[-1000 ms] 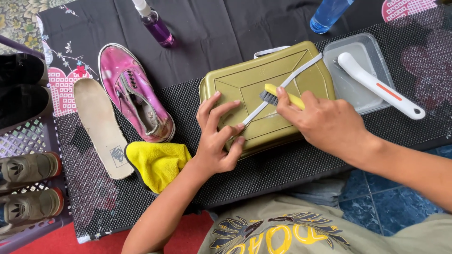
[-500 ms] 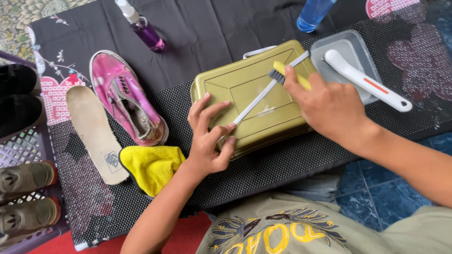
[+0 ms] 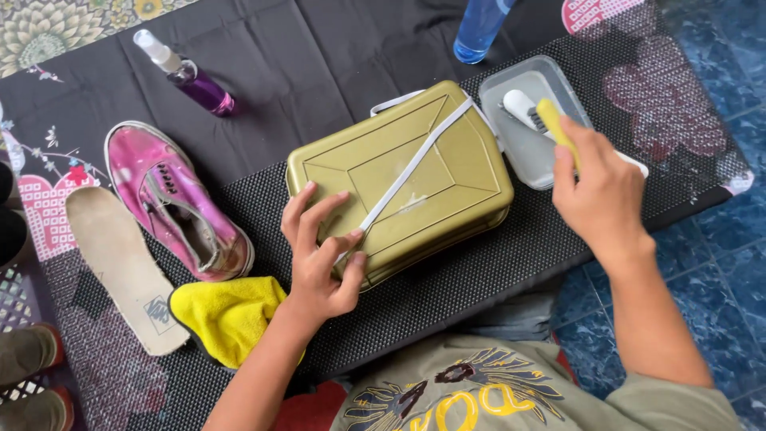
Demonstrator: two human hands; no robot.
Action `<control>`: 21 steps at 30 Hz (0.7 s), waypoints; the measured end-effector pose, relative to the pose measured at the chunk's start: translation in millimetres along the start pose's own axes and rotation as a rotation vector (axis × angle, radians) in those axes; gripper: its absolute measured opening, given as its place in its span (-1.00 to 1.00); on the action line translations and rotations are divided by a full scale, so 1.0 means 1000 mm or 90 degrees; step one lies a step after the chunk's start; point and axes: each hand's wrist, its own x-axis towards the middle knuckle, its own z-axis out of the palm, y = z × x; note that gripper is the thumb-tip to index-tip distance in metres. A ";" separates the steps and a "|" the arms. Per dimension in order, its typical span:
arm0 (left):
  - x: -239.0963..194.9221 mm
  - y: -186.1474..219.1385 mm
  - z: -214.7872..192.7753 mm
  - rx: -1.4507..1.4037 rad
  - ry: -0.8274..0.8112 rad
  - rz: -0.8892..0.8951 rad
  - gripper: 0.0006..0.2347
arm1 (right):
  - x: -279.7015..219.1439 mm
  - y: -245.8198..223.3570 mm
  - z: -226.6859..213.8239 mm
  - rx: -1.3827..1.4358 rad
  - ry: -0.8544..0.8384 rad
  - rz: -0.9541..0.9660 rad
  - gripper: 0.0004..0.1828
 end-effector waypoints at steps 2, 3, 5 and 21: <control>0.000 0.000 0.000 0.006 0.000 -0.006 -0.86 | -0.011 0.004 0.013 -0.027 -0.012 0.004 -0.66; 0.001 0.001 0.000 0.004 -0.001 -0.005 -0.86 | -0.011 0.004 0.014 -0.029 -0.012 0.006 -0.66; 0.002 0.002 0.000 0.009 -0.002 -0.011 -0.86 | -0.012 0.004 0.018 -0.029 -0.025 -0.004 -0.65; 0.003 0.001 0.000 0.017 -0.005 -0.007 -0.86 | -0.005 0.003 0.022 -0.072 -0.080 0.009 -0.68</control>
